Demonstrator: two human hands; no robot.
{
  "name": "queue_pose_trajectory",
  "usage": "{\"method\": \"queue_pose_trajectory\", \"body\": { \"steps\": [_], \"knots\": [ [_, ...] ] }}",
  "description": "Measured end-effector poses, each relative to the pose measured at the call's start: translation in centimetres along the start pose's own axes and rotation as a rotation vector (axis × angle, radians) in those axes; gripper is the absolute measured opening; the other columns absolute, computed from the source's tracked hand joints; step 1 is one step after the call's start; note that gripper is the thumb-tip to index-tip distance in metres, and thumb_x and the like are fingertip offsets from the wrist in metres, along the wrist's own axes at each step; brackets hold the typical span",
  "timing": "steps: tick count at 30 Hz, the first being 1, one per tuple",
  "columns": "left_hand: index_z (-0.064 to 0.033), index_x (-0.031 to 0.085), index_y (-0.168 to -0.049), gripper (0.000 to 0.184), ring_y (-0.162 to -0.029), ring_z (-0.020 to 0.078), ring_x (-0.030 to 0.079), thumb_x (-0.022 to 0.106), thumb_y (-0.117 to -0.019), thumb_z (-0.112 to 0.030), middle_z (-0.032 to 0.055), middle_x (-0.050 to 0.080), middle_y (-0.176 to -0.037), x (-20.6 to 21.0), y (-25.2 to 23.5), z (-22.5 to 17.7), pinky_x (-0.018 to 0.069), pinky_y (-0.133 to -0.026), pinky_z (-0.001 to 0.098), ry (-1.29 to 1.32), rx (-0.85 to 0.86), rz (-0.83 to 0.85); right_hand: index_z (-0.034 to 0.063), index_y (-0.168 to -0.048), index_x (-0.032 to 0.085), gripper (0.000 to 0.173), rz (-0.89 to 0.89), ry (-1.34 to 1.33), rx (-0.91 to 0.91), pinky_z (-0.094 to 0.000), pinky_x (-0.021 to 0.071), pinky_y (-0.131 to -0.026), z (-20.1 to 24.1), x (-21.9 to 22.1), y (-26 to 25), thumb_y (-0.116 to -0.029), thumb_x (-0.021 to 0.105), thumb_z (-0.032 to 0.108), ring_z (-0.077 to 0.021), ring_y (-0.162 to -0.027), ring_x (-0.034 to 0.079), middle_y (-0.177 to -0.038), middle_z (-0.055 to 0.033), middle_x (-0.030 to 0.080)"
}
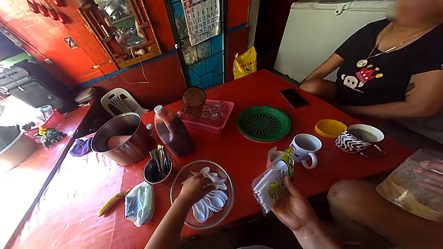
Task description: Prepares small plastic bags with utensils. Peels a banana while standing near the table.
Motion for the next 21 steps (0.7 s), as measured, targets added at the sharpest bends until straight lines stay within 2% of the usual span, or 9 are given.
{"method": "queue_pose_trajectory", "body": {
  "steps": [2, 3, 5, 9, 12, 15, 18, 21],
  "knots": [
    [-0.0176, 0.074, -0.121, 0.048, -0.119, 0.0320, 0.065, 0.051, -0.1023, -0.055, 0.0131, 0.070, -0.121, 1.5, 0.0, 0.3, 0.0490, -0.100, 0.0610, -0.104, -0.021, 0.174, 0.0084, -0.123, 0.061, 0.045, -0.014, 0.010, 0.003, -0.0515, 0.0618, -0.086, -0.1, 0.1, 0.0, -0.1055, 0.045, 0.047, -0.0316, -0.102, 0.072, -0.113, -0.0202, 0.070],
    [-0.0169, 0.075, -0.118, 0.047, -0.117, 0.0332, 0.065, 0.047, -0.1039, -0.052, 0.0136, 0.070, -0.119, 1.9, -0.1, 0.4, 0.0491, -0.098, 0.0630, -0.138, -0.015, 0.219, 0.0081, -0.124, 0.060, 0.045, -0.019, 0.020, 0.001, -0.0516, 0.0617, -0.086, -0.1, 0.1, 0.0, -0.1050, 0.046, 0.047, -0.0316, -0.102, 0.072, -0.113, -0.0202, 0.070],
    [-0.0130, 0.075, -0.115, 0.039, -0.117, 0.0356, 0.064, 0.048, -0.1044, -0.039, 0.0157, 0.069, -0.120, 2.3, 0.0, 0.0, 0.0484, -0.096, 0.0642, -0.202, 0.032, 0.296, 0.0079, -0.124, 0.060, 0.045, -0.026, 0.027, 0.002, -0.0513, 0.0616, -0.086, 0.0, -0.1, 0.1, -0.1046, 0.048, 0.047, -0.0313, -0.102, 0.072, -0.113, -0.0199, 0.070],
    [-0.0129, 0.076, -0.116, 0.030, -0.122, 0.0361, 0.060, 0.056, -0.1027, -0.030, 0.0174, 0.066, -0.125, 3.5, -0.3, -0.8, 0.0405, -0.107, 0.0616, -0.337, 0.103, 0.404, 0.0085, -0.124, 0.060, 0.044, -0.036, 0.013, -0.006, -0.0515, 0.0616, -0.086, 0.2, -0.3, 0.1, -0.1046, 0.048, 0.045, -0.0312, -0.103, 0.072, -0.113, -0.0199, 0.070],
    [-0.0149, 0.074, -0.118, 0.024, -0.124, 0.0375, 0.058, 0.060, -0.0996, -0.021, 0.0174, 0.066, -0.125, 4.2, -0.8, -0.9, 0.0390, -0.107, 0.0628, -0.395, 0.108, 0.397, 0.0087, -0.125, 0.060, 0.044, -0.039, 0.016, -0.005, -0.0513, 0.0616, -0.086, 0.3, -0.3, 0.0, -0.1054, 0.046, 0.046, -0.0313, -0.103, 0.072, -0.114, -0.0201, 0.070],
    [-0.0158, 0.072, -0.124, 0.027, -0.128, 0.0407, 0.055, 0.062, -0.0985, -0.014, 0.0168, 0.066, -0.127, 4.6, -1.1, -1.1, 0.0393, -0.105, 0.0673, -0.356, 0.063, 0.383, 0.0085, -0.124, 0.060, 0.044, -0.047, 0.014, -0.007, -0.0513, 0.0618, -0.086, 0.5, -0.3, 0.0, -0.1057, 0.045, 0.046, -0.0315, -0.102, 0.072, -0.113, -0.0200, 0.070],
    [-0.0145, 0.068, -0.128, 0.031, -0.130, 0.0405, 0.054, 0.066, -0.0965, -0.014, 0.0160, 0.065, -0.130, 4.4, -1.3, -1.4, 0.0389, -0.105, 0.0689, -0.324, 0.016, 0.372, 0.0094, -0.124, 0.060, 0.045, -0.061, 0.019, -0.014, -0.0504, 0.0622, -0.085, 0.6, -0.3, 0.1, -0.1062, 0.043, 0.047, -0.0305, -0.101, 0.073, -0.112, -0.0189, 0.070],
    [-0.0143, 0.065, -0.130, 0.034, -0.126, 0.0379, 0.058, 0.066, -0.0964, -0.016, 0.0161, 0.064, -0.129, 4.0, -1.6, -1.6, 0.0413, -0.104, 0.0641, -0.360, 0.008, 0.302, 0.0092, -0.124, 0.060, 0.046, -0.051, 0.019, -0.008, -0.0515, 0.0618, -0.086, 0.6, -0.5, 0.0, -0.1065, 0.042, 0.047, -0.0312, -0.103, 0.072, -0.113, -0.0194, 0.070]
  ]
}}
Point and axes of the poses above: each hand's wrist, its own y-axis away from the middle knuckle, its own x-axis out of the palm, z = x × y, the point moved 6 cm from there along -y, towards the middle knuckle
